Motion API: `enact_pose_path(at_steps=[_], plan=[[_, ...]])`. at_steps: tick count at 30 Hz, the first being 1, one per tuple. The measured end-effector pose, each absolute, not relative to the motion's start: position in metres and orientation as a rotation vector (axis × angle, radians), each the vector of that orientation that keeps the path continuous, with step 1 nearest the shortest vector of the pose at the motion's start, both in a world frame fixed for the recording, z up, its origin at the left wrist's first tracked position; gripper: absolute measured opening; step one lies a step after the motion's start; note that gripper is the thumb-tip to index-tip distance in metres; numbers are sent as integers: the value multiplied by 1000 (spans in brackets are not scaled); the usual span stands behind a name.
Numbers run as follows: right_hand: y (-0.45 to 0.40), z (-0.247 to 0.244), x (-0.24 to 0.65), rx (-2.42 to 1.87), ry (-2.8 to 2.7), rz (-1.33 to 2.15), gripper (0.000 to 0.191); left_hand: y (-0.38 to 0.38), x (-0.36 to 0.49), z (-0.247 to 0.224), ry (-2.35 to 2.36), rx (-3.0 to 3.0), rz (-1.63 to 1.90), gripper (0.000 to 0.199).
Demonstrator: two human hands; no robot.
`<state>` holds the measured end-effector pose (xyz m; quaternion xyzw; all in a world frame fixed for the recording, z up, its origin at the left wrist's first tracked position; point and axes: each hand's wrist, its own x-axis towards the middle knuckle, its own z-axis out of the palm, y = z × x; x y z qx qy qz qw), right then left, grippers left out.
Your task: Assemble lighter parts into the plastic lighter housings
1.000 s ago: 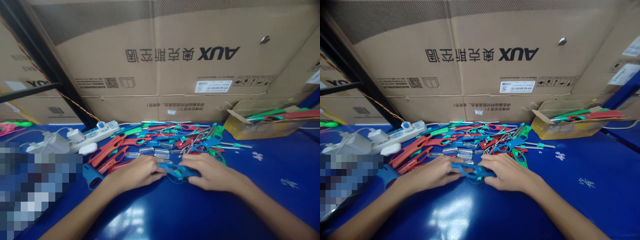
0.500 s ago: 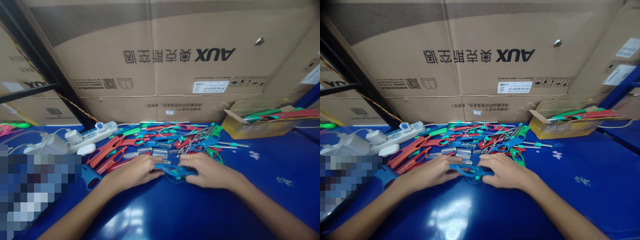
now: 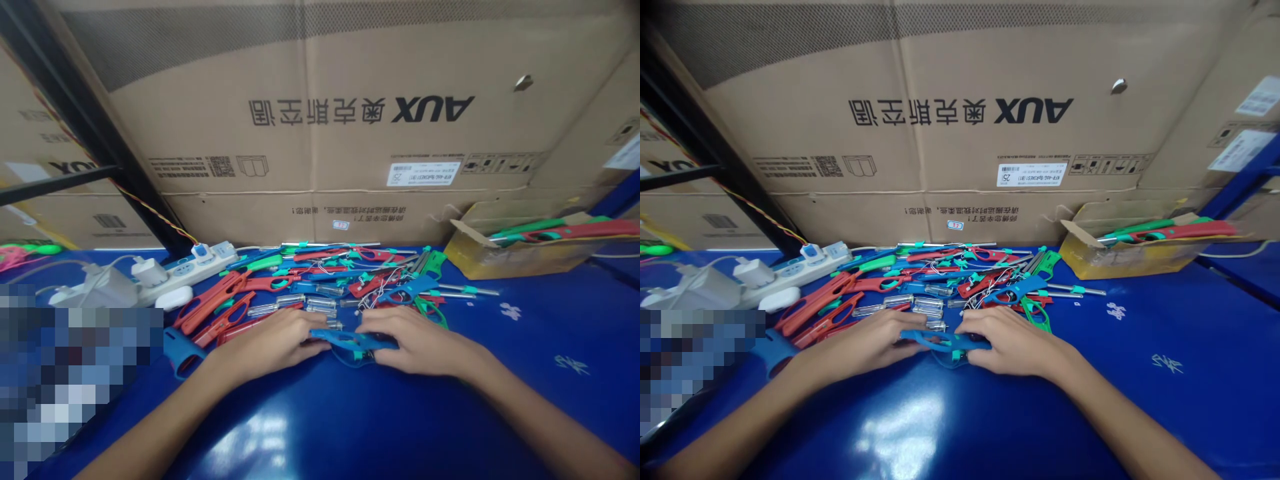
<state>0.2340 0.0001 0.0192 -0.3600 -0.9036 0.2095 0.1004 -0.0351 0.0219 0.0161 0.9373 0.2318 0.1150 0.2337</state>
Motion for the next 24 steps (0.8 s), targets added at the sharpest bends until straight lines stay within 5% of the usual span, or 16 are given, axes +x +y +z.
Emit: enact_pose_path(at_steps=[17, 24], plan=[[-5, 31, 229, -1077, -2692, 665, 8, 13, -26, 23, 632, 2534, 342, 31], [-2, 30, 234, -1011, -2659, 642, 18, 17, -29, 16, 680, 2640, 329, 25]])
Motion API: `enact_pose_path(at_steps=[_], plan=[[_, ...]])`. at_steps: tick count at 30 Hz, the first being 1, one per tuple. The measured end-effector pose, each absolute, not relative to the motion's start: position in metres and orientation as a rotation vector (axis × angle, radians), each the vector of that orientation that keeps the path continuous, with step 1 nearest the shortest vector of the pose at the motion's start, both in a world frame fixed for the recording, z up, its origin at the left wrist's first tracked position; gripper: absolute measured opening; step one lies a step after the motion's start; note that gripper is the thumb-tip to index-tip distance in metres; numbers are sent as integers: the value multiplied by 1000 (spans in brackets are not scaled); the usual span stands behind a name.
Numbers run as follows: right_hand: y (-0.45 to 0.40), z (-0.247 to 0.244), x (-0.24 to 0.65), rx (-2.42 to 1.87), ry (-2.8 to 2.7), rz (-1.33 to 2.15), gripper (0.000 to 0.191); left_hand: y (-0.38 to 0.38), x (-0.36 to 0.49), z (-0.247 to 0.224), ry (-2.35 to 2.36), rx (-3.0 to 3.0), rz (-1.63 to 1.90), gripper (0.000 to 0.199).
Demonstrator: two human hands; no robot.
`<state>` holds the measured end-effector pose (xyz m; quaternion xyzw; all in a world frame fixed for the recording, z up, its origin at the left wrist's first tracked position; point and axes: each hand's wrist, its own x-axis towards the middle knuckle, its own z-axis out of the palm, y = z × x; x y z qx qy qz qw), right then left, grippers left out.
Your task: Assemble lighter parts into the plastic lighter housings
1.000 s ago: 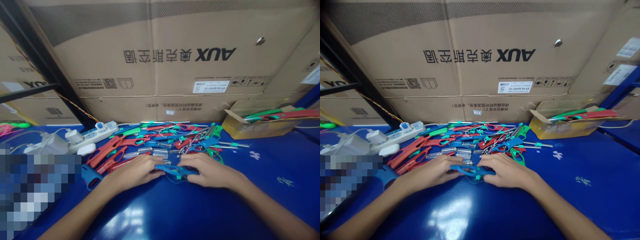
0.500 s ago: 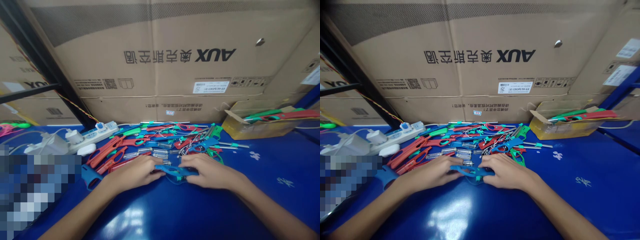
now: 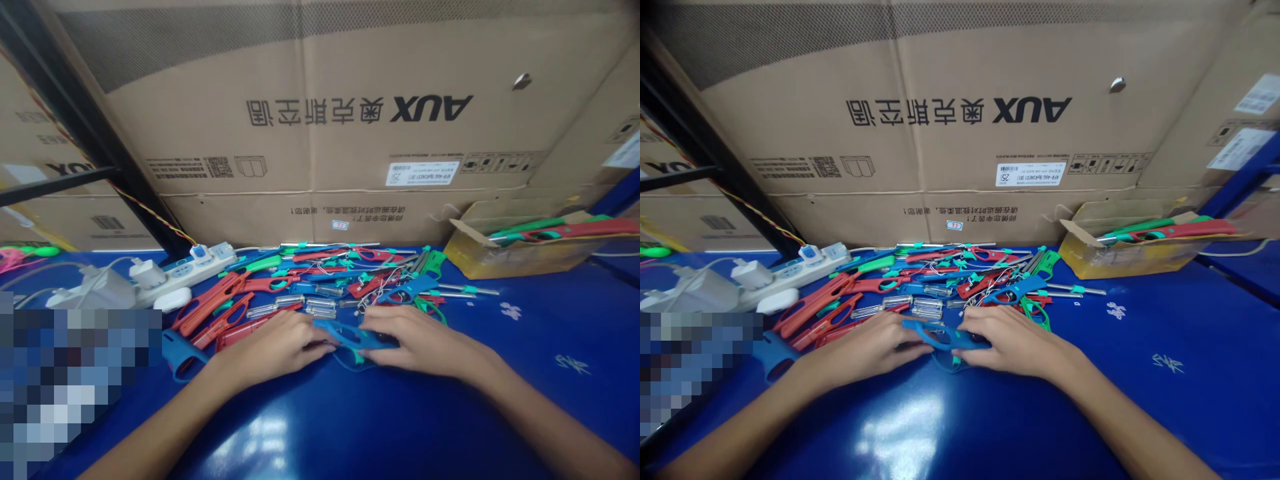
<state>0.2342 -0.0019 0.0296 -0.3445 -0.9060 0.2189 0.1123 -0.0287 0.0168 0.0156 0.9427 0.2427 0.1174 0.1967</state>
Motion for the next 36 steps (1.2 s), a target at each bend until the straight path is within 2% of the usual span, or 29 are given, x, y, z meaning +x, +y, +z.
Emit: enact_pose_path(at_steps=[4, 14, 18, 23, 28, 36], plan=[[1, 35, 243, -1094, -2569, 540, 40, 17, -30, 15, 707, 2625, 277, 20], [7, 39, 261, -1232, -2617, 470, 46, 19, -31, 20, 721, 2679, 271, 21], [3, 37, 260, -1242, -2663, 425, 51, 23, -37, 24, 911, 2718, 333, 33], [-2, 40, 253, -1270, -2729, 399, 50, 24, -40, 27, 921, 2781, 414, 42], [-6, 40, 249, -1236, -2736, 426, 48, 24, -36, 26, 729, 2776, 438, 27], [-12, 43, 246, -1225, -2766, 584, 37, 23, -39, 28, 796, 2693, 261, 21]])
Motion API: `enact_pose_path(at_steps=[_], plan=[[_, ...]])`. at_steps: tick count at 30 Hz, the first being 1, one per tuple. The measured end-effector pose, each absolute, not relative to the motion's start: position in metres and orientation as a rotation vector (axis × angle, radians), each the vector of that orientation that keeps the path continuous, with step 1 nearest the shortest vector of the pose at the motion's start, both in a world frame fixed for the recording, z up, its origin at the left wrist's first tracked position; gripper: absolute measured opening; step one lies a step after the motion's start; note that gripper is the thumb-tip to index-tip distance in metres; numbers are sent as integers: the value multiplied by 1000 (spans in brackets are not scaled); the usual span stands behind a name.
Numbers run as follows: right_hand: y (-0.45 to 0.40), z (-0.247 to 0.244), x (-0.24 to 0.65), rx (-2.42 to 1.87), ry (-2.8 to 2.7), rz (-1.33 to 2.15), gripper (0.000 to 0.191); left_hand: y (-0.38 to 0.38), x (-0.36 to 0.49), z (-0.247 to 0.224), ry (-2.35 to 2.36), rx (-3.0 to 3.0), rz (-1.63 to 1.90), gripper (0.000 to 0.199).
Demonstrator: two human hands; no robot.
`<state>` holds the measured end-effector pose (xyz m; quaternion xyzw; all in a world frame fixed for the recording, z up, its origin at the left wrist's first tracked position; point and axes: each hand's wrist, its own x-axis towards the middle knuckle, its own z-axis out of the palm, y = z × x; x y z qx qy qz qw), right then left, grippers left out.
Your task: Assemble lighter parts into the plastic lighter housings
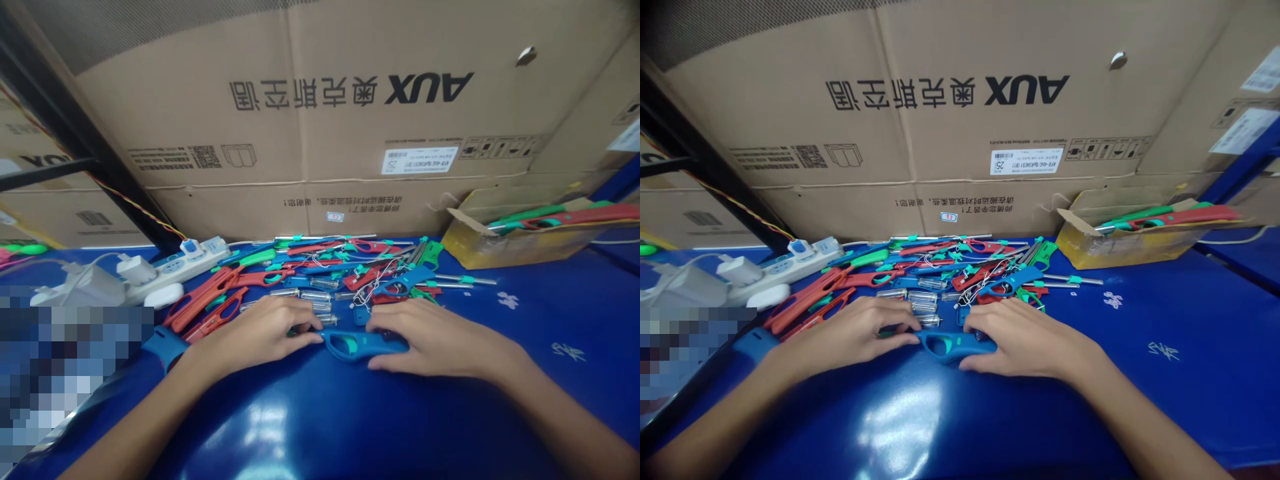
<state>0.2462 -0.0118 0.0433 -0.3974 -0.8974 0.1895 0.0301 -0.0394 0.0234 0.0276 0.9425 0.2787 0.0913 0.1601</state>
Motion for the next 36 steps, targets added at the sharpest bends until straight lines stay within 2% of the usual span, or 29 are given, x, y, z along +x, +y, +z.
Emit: enact_pose_path(at_steps=[12, 19, 36], plan=[[-12, 42, 248, -1271, -2724, 604, 48, 23, -38, 23, 796, 2756, 205, 21], [-11, 43, 250, -1317, -2715, 649, 38, 21, -35, 21, 789, 2799, 250, 23], [-7, 39, 252, -1253, -2743, 613, 35, 21, -35, 19, 807, 2789, 241, 21]])
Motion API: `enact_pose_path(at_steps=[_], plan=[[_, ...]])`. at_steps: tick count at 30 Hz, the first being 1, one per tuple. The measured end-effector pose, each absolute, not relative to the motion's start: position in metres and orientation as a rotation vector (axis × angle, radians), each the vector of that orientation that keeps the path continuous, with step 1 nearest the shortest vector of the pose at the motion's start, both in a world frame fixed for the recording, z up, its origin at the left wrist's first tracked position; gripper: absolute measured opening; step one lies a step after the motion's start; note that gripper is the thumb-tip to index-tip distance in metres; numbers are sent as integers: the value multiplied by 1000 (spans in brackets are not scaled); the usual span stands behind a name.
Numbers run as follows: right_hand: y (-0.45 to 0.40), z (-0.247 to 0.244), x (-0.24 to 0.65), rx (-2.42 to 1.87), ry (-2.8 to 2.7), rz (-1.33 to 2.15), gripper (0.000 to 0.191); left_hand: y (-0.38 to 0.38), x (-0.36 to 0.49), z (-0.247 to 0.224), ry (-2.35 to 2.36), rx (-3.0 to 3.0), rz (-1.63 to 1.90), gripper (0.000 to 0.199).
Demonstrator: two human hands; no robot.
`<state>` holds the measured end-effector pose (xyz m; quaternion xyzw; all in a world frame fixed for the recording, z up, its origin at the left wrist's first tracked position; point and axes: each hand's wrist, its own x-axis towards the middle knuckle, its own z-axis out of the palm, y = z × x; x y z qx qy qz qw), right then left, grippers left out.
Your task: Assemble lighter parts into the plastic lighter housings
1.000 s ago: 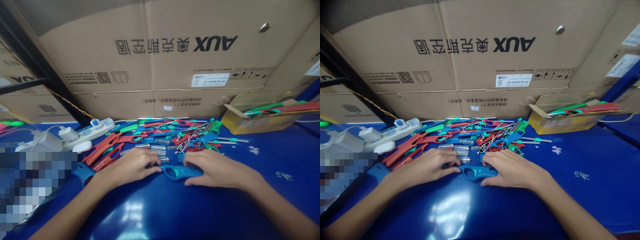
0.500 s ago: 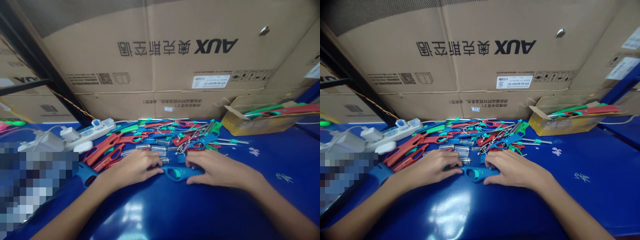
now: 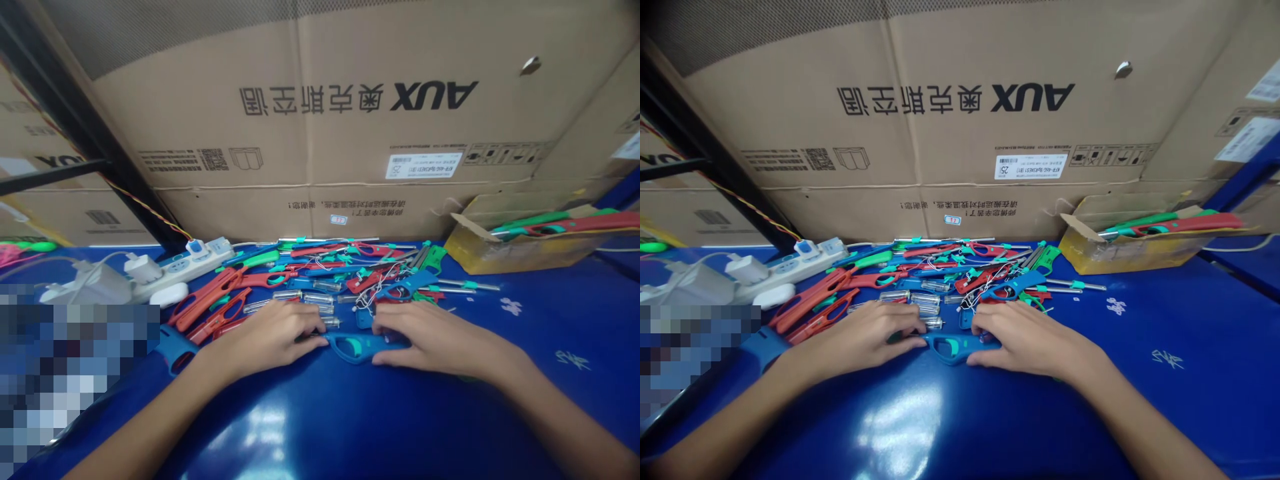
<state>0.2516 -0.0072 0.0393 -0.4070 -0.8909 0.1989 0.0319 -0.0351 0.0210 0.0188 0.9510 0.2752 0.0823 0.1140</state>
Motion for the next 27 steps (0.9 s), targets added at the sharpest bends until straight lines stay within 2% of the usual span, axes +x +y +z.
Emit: enact_pose_path(at_steps=[21, 27], plan=[[-11, 35, 248, -1306, -2760, 480, 29, 12, -22, 15, 947, 2796, 184, 6], [-11, 33, 248, -1273, -2765, 496, 34, 12, -23, 18, 906, 2833, 170, 10]])
